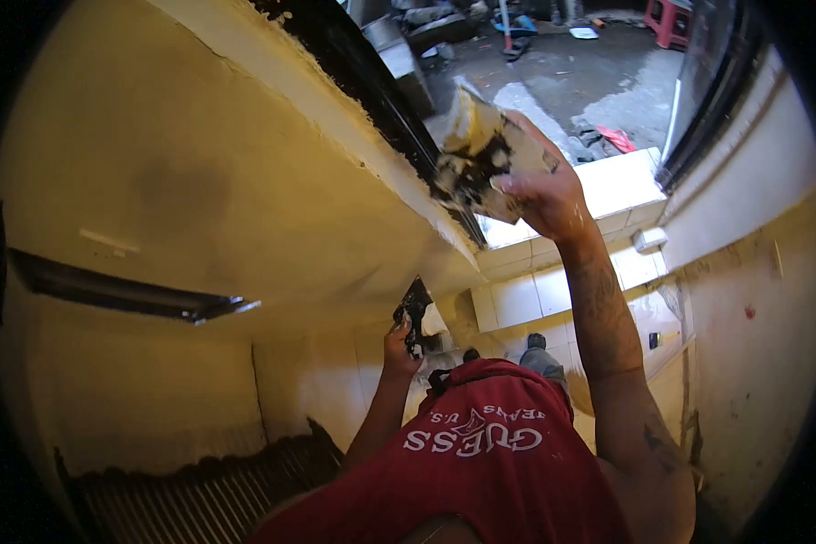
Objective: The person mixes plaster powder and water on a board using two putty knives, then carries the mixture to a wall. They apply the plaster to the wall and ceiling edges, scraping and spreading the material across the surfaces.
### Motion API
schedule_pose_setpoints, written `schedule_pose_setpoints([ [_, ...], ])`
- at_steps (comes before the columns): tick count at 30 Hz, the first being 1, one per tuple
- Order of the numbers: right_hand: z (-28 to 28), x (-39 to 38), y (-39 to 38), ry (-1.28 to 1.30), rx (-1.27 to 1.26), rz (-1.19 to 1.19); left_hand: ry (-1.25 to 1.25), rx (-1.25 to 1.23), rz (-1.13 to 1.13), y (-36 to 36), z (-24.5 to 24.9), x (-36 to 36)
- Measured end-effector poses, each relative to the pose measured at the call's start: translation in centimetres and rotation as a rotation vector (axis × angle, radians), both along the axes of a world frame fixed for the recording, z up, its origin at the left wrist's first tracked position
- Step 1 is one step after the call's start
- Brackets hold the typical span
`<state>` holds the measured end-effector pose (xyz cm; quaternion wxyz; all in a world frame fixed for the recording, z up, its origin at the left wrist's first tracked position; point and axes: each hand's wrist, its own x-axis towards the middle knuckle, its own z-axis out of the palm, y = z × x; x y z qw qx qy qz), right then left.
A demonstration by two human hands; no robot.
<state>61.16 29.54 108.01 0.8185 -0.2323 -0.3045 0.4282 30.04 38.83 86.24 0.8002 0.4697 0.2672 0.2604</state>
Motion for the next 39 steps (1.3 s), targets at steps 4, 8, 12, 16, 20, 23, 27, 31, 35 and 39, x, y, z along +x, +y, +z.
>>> schedule_pose_setpoints([
  [4, -3.5, -1.0, -0.6, 0.053, -0.028, -0.078, 0.051, -0.100, 0.001, 1.5, -0.6, -1.0],
  [8, -8.7, -6.5, -1.1, 0.197, -0.177, -0.227, 0.036, -0.324, -0.026, 3.5, -0.4, -2.7],
  [12, -8.6, -8.9, -2.1, 0.113, -0.187, -0.240, 0.001, -0.408, -0.120, 5.0, -0.6, -4.0],
  [16, -2.9, -9.0, -3.1, -0.077, -0.161, -0.332, -0.066, -0.369, -0.009, 5.4, 0.0, -3.6],
  [20, -2.2, -9.9, -2.8, -0.212, -0.237, -0.436, -0.102, -0.388, 0.023, 5.8, -2.4, -3.6],
  [23, -2.8, -10.0, -2.3, -0.194, -0.280, -0.391, -0.122, -0.469, -0.022, 4.4, -1.9, -3.3],
  [27, -4.3, -9.2, -2.4, -0.170, -0.267, -0.448, 0.038, -0.165, -0.133, 3.7, -0.2, -3.7],
  [31, -5.4, -9.0, -2.9, -0.108, -0.230, -0.381, 0.071, -0.133, -0.107, 4.5, 0.2, -3.0],
  [35, -4.0, -9.4, -2.6, -0.272, -0.318, -0.448, -0.026, -0.463, -0.087, 4.8, 0.8, -2.9],
  [39, 1.4, -8.0, -1.7, -0.545, -0.220, -0.565, -0.047, -0.152, -0.116, 4.5, 1.7, -2.9],
])
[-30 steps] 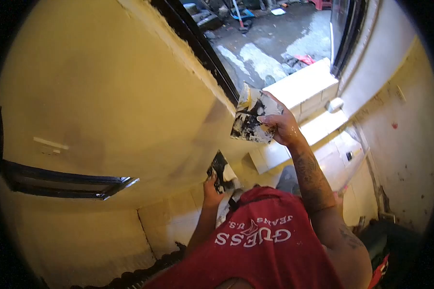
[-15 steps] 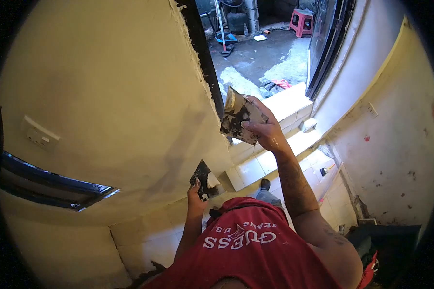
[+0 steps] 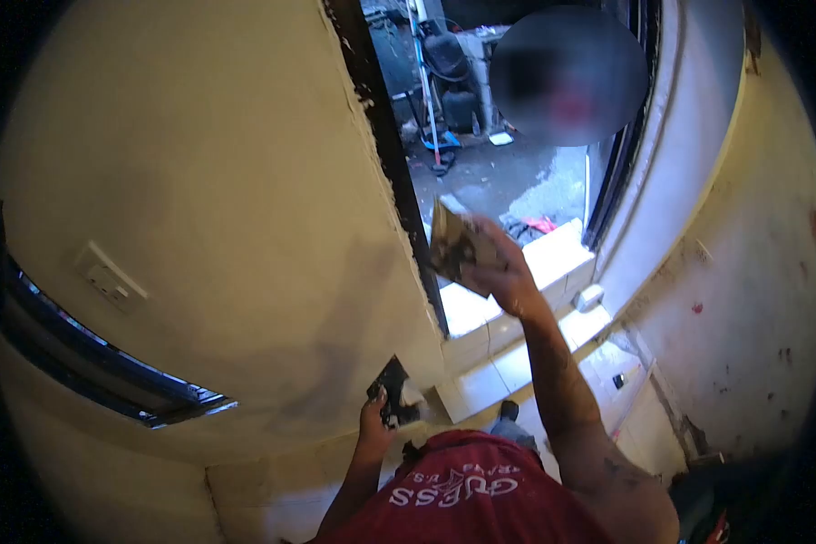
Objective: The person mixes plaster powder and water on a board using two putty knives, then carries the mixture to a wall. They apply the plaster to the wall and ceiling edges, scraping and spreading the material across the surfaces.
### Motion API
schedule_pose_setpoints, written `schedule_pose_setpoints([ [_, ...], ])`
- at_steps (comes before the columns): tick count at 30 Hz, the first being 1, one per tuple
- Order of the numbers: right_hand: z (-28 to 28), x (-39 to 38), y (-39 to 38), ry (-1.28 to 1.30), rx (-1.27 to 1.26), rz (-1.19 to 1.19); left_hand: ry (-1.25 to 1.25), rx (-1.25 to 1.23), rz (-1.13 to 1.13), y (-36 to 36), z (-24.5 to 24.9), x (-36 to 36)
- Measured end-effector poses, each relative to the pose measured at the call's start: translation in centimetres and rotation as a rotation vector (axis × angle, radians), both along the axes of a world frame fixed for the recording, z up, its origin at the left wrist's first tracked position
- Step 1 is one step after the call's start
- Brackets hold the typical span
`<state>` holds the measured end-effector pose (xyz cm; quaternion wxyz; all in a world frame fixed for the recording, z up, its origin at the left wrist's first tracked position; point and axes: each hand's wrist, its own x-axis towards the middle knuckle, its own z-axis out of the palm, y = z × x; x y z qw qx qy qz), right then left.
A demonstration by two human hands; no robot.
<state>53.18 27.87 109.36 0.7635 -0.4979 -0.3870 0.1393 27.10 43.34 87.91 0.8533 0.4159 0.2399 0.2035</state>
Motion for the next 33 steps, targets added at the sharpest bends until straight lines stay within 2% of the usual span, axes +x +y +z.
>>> schedule_pose_setpoints([
  [1, 0.1, 0.3, 0.0, 0.104, 0.023, -0.051, -0.001, -0.144, 0.020, 0.1, 0.1, 0.5],
  [2, 0.8, 0.2, -0.3, 0.088, 0.084, -0.049, 0.008, -0.295, 0.041, -0.4, 0.2, 0.9],
  [4, 1.6, -1.5, -0.6, 0.130, 0.151, 0.092, -0.032, -0.312, 0.121, -1.0, 2.9, 1.8],
  [5, 0.7, -2.2, -0.9, 0.158, 0.214, 0.154, -0.037, -0.250, 0.178, -1.1, 4.0, 2.4],
  [6, -0.2, -3.0, -1.1, 0.178, 0.183, 0.174, 0.021, -0.167, 0.227, -1.7, 7.8, 2.9],
  [7, -1.5, -4.1, -1.5, 0.214, 0.138, 0.200, 0.031, -0.159, 0.250, -1.3, 8.9, 2.9],
  [8, -3.3, -5.0, -1.8, 0.273, 0.137, 0.226, 0.012, -0.086, 0.209, -1.5, 11.5, 3.3],
  [11, -6.0, -8.3, -3.0, 0.312, 0.021, 0.237, -0.069, 0.195, 0.231, -1.0, 12.2, 4.6],
  [12, -6.3, -9.3, -3.3, 0.054, -0.173, 0.097, -0.052, 0.195, 0.226, -1.0, 11.9, 5.0],
  [14, -7.7, -10.0, -3.1, 0.059, -0.189, 0.099, -0.061, 0.219, 0.201, -1.4, 11.8, 6.2],
  [15, -8.0, -9.8, -3.2, -0.124, -0.173, 0.138, -0.033, 0.112, 0.158, -1.9, 12.1, 6.2],
  [16, -8.1, -9.2, -3.2, -0.517, -0.329, 0.024, -0.013, 0.012, 0.111, -2.1, 12.7, 6.4],
  [17, -8.6, -9.7, -3.0, -0.627, -0.378, -0.045, -0.004, -0.080, 0.060, -1.8, 13.1, 6.3],
  [18, -10.7, -10.0, -3.9, -0.590, -0.469, -0.060, 0.144, 0.068, 0.037, -1.5, 11.9, 5.9],
  [20, -15.4, -8.8, -6.1, -0.698, -0.678, 0.040, 0.183, 0.004, -0.040, -0.5, 9.2, 5.2],
  [22, -14.2, -8.5, -5.2, -0.544, -0.825, 0.172, -0.029, -0.396, 0.019, 0.4, 8.8, 4.7],
  [23, -12.4, -8.7, -4.2, -0.513, -0.784, 0.089, -0.105, -0.309, 0.005, 0.0, 10.1, 3.9],
  [25, -9.0, -5.5, -2.3, -0.640, -0.691, -0.081, -0.254, -0.362, -0.095, 0.2, 10.3, 4.7],
  [27, -2.2, -4.1, 0.5, -0.825, -0.621, -0.318, -0.304, -0.387, -0.147, 0.0, 10.1, 4.8],
  [30, 7.8, -2.4, 5.2, -1.236, -0.305, -0.606, -0.162, -0.435, -0.137, -0.3, 8.3, 4.4],
  [33, 16.0, -1.2, 9.1, -1.504, -0.052, -0.839, 0.036, -0.319, -0.101, -0.8, 6.9, 3.9],
])
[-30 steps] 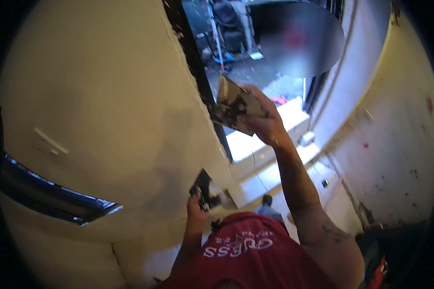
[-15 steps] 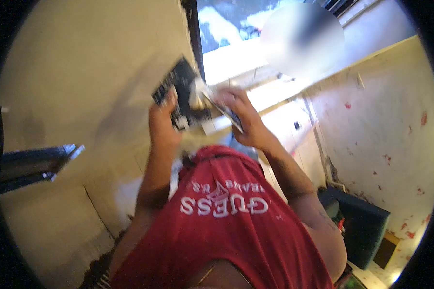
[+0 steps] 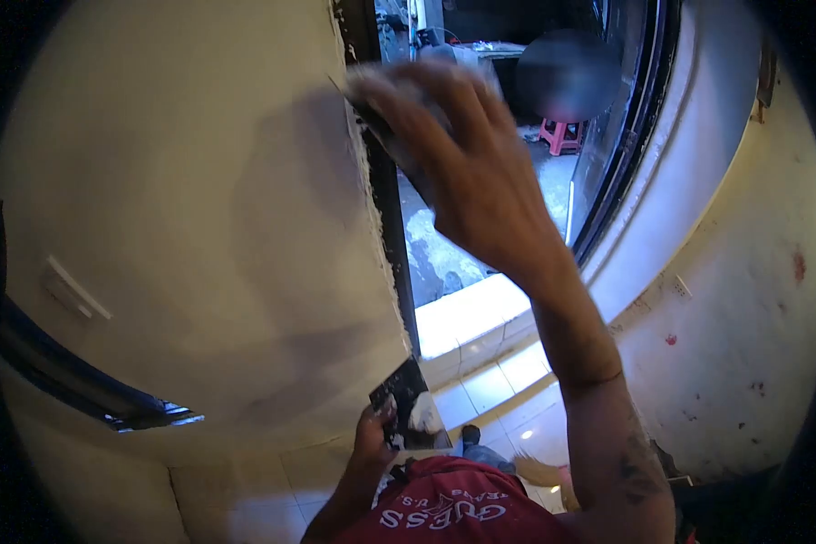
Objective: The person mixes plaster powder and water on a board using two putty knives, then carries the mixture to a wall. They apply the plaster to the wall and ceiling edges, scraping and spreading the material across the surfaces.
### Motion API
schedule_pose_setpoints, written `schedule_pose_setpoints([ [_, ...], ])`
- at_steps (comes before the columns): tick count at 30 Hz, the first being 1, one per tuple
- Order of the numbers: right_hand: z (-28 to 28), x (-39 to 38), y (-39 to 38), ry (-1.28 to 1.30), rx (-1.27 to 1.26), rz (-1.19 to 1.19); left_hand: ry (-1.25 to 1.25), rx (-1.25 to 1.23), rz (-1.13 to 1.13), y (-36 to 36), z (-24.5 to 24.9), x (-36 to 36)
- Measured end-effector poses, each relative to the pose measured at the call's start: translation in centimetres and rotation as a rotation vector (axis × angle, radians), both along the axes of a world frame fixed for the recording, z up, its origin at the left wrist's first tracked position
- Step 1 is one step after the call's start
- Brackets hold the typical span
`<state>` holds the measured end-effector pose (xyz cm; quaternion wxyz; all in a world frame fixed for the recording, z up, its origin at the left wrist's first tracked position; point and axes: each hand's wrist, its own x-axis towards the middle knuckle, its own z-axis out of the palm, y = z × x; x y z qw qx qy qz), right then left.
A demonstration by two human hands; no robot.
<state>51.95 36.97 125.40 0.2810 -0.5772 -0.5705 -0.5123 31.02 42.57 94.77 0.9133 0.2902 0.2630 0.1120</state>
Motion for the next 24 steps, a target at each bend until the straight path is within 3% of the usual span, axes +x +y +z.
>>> schedule_pose_setpoints([
  [2, 3.5, 1.0, 1.4, -0.171, 0.086, -0.065, -0.018, 0.297, 0.077, -0.1, -6.2, -0.9],
  [4, 5.9, -0.1, 1.4, -0.115, 0.058, -0.114, 0.011, 0.292, 0.105, 0.0, -5.0, -0.8],
  [6, 6.9, -0.7, 1.6, -0.026, -0.017, -0.149, 0.074, -0.011, 0.088, 0.0, -1.9, -1.3],
  [7, 7.1, -0.7, 1.8, 0.032, -0.047, -0.160, 0.094, -0.012, 0.075, 0.1, -1.6, -1.4],
  [10, 5.8, 1.8, 2.3, -0.130, 0.059, -0.202, 0.129, -0.013, 0.056, 0.5, -1.6, -1.4],
  [14, 2.1, 2.7, 2.0, -0.157, 0.161, -0.313, 0.114, -0.019, 0.066, 1.4, -2.8, -1.4],
  [21, -4.8, 3.5, 1.0, 0.003, 0.097, -0.348, 0.193, 0.131, 0.003, 2.5, -0.4, -1.1],
  [24, -6.5, 2.5, 0.7, 0.065, 0.038, -0.341, 0.114, 0.824, -0.124, 3.0, -1.5, -1.8],
])
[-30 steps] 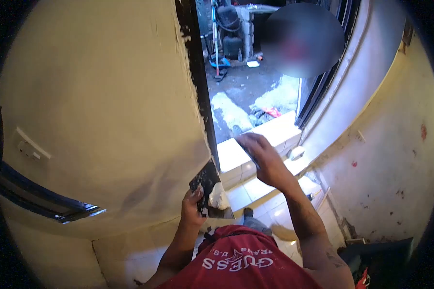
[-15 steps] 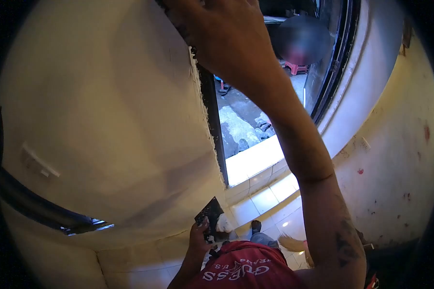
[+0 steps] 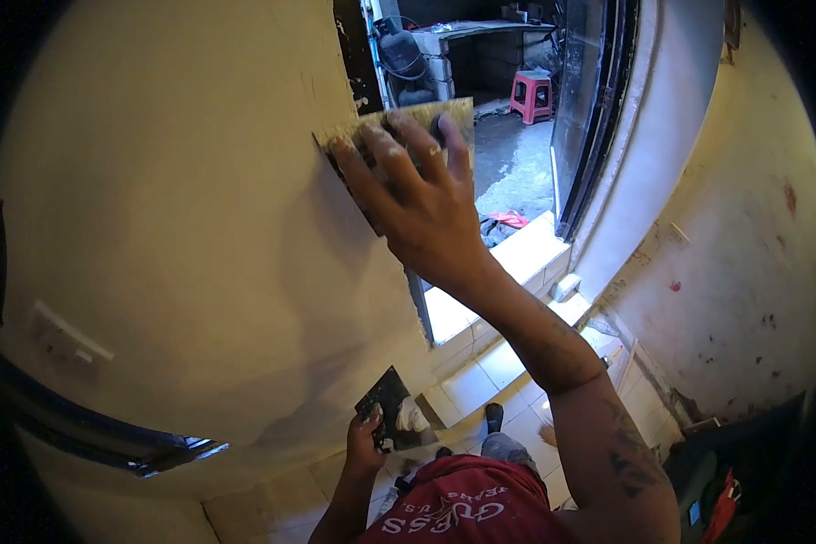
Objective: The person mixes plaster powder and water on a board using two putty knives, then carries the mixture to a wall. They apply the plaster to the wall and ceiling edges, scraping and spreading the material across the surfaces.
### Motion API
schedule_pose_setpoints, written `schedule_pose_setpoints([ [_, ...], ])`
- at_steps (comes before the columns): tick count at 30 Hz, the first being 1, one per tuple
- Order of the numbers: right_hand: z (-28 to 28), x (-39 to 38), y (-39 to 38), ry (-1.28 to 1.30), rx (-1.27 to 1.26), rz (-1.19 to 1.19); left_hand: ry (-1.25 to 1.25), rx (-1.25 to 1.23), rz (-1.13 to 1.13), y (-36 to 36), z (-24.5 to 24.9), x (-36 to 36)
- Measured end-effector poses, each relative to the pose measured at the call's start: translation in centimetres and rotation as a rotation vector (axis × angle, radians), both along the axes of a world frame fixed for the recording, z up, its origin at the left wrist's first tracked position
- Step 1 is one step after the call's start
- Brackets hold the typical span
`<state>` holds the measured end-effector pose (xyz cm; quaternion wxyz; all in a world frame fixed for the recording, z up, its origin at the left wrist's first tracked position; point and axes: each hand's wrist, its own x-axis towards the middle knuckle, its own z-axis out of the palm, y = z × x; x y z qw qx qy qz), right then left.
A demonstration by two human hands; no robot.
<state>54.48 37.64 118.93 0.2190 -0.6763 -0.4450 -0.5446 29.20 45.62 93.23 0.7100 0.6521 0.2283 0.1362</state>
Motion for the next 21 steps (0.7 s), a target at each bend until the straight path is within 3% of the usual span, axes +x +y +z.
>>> schedule_pose_setpoints([
  [3, -2.1, -0.8, -0.5, 0.090, -0.081, 0.039, -0.064, -0.638, 0.078, -0.4, 1.3, 0.0],
  [6, -2.6, -1.6, -2.0, 0.226, -0.182, 0.070, 0.028, -0.645, 0.135, -0.6, 0.3, -0.1],
  [8, -0.7, -0.7, -3.3, 0.200, -0.099, 0.157, -0.016, -0.591, 0.113, -0.8, -0.7, -0.3],
  [10, 3.5, 1.3, -3.9, 0.156, 0.032, 0.284, 0.018, -0.470, 0.113, -1.2, 0.1, -0.4],
  [11, 6.6, 1.7, -4.4, 0.045, 0.077, 0.249, -0.051, -0.717, 0.200, -1.9, 0.9, 0.0],
  [14, 15.5, 4.1, -4.3, -0.229, 0.121, 0.259, -0.028, -0.639, 0.161, -1.4, -0.2, -0.2],
  [16, 19.1, 2.9, -4.3, -0.093, 0.019, 0.171, -0.043, -0.662, 0.200, -1.8, 0.1, 0.0],
  [20, 19.3, 4.6, -2.7, -0.025, -0.034, 0.070, -0.015, -0.647, 0.227, -2.4, 1.9, -0.1],
  [21, 18.3, 5.5, -1.7, -0.314, 0.124, 0.119, 0.010, -0.517, 0.211, -2.2, 1.1, -0.2],
])
